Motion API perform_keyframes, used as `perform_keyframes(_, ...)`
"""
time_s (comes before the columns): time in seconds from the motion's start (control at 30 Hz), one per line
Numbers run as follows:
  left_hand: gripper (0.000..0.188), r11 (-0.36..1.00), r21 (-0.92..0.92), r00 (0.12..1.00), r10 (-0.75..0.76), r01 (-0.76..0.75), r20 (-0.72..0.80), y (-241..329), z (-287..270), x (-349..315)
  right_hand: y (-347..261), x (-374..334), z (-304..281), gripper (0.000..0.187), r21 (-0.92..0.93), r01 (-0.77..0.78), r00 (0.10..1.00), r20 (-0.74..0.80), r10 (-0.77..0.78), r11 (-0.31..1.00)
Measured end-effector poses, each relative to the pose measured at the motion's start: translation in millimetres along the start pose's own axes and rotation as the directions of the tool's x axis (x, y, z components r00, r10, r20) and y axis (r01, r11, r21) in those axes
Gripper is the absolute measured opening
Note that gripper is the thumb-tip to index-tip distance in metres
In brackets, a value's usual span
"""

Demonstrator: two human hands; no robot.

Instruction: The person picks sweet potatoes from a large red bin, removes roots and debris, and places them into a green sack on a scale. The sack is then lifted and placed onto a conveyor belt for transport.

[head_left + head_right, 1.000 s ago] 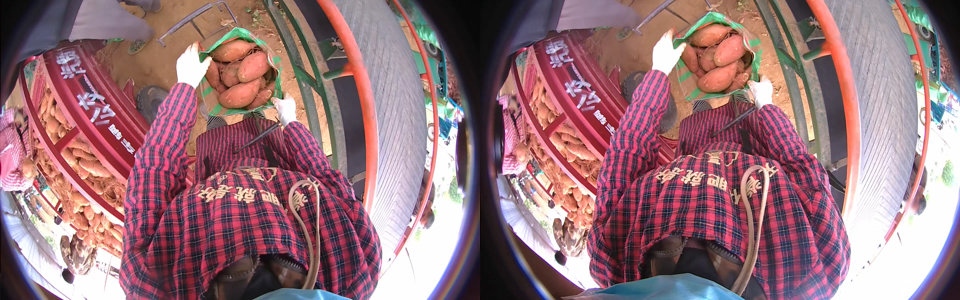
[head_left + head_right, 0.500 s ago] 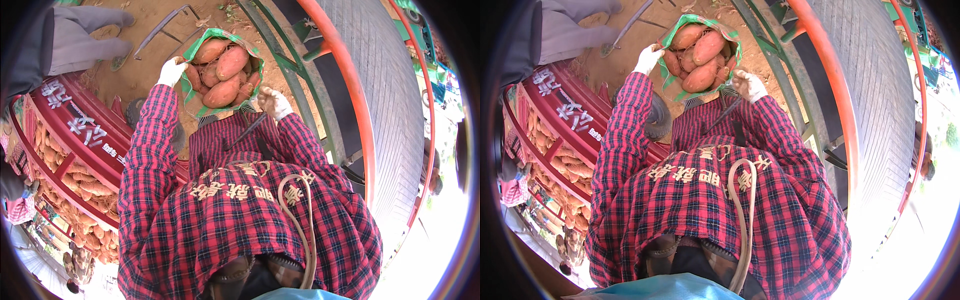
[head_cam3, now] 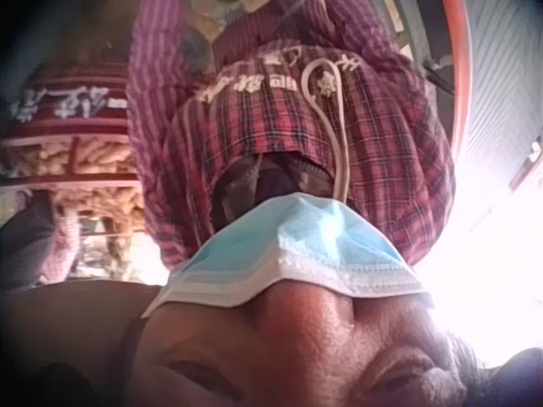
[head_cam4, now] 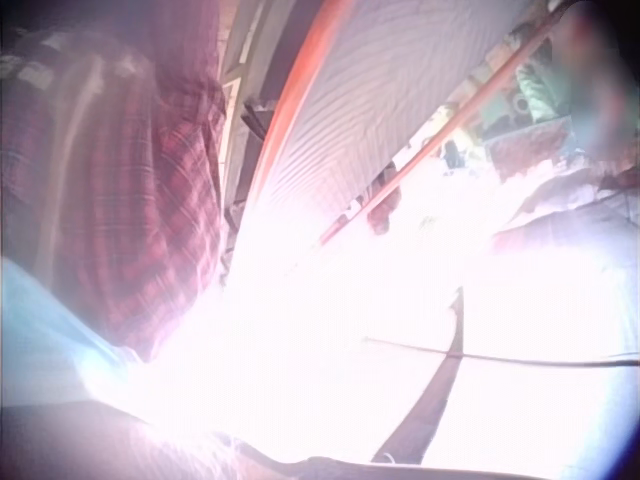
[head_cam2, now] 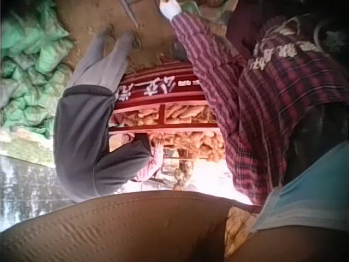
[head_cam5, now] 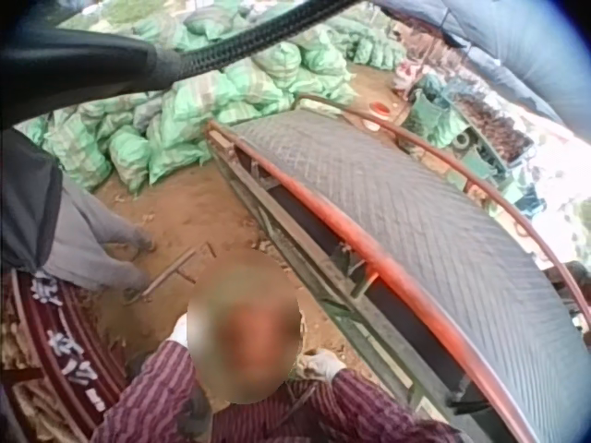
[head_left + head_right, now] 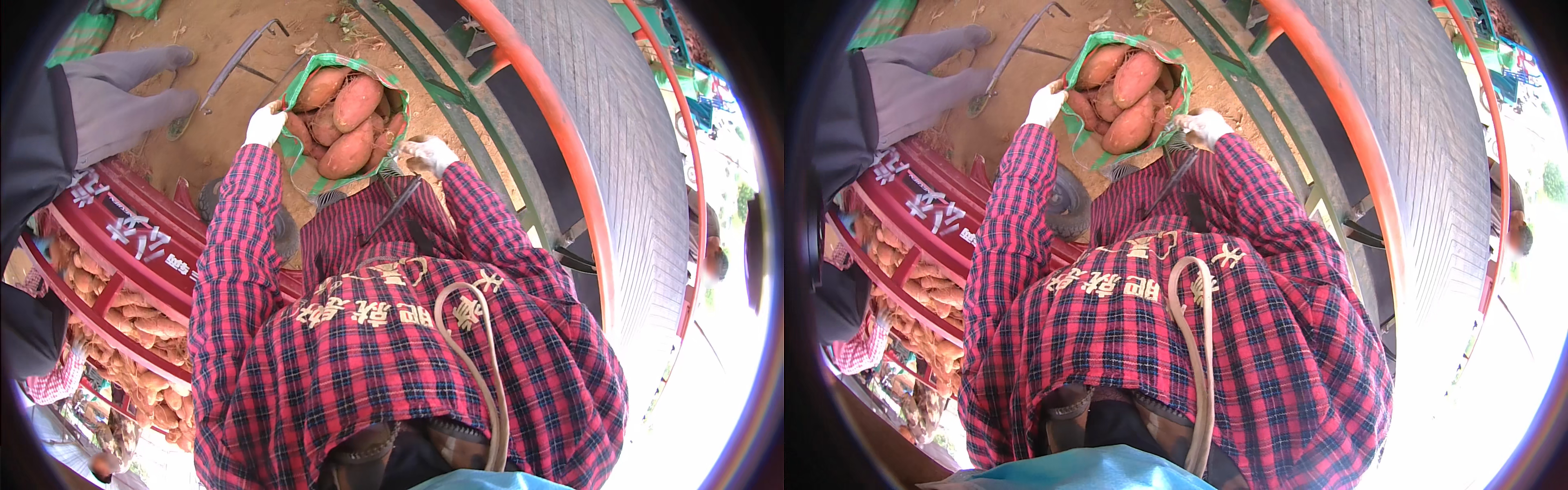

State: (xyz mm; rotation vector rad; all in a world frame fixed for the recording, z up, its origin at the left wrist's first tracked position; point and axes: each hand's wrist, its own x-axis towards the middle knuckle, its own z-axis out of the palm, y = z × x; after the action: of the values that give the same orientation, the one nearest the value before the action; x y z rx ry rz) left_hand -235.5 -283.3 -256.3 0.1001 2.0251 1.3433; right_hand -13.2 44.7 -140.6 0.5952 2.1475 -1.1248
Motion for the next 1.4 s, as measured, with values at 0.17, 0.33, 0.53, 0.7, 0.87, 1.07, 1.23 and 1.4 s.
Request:
perform_keyframes(0.17,0.032,0.898,0.418,0.988,0.153,-0.137,-0.005,1,4,6,10,16,39,0.039,0.097,-0.195,0.967,-0.150,0.208,0.976)
perform_keyframes(0.33,0.043,0.816,0.513,0.958,0.282,-0.268,0.053,10,8,5,6,32,62,0.054,-0.206,-0.414,0.844,-0.451,0.289,0.887)
perform_keyframes(0.53,0.034,0.820,0.567,0.986,0.144,-0.071,-0.084,37,3,-15,39,44,80,0.029,0.473,-0.113,0.887,-0.348,0.303,0.874)
perform_keyframes(0.7,0.038,0.850,0.526,0.999,0.041,-0.042,0.014,37,-2,-8,24,28,62,0.023,0.601,0.455,0.853,-0.506,-0.128,0.657)
perform_keyframes(0.87,0.023,0.979,0.173,0.988,-0.121,0.104,0.092,39,2,-15,-27,-8,46,0.026,0.933,-0.342,0.938,0.330,-0.110,-0.115)
perform_keyframes(1.07,0.041,0.616,0.738,0.917,0.399,-0.277,0.012,69,23,-54,-47,-47,67,0.013,0.926,-0.093,0.995,0.080,0.051,0.365)
perform_keyframes(1.23,0.030,0.939,0.337,0.994,0.037,-0.071,0.106,69,23,-67,-55,-64,70,0.019,0.940,-0.021,0.992,0.062,-0.108,0.342)
perform_keyframes(1.4,0.022,0.983,-0.169,0.996,0.066,-0.074,-0.055,65,40,-86,-47,-69,53,0.023,0.105,0.579,0.778,-0.367,-0.510,0.809)
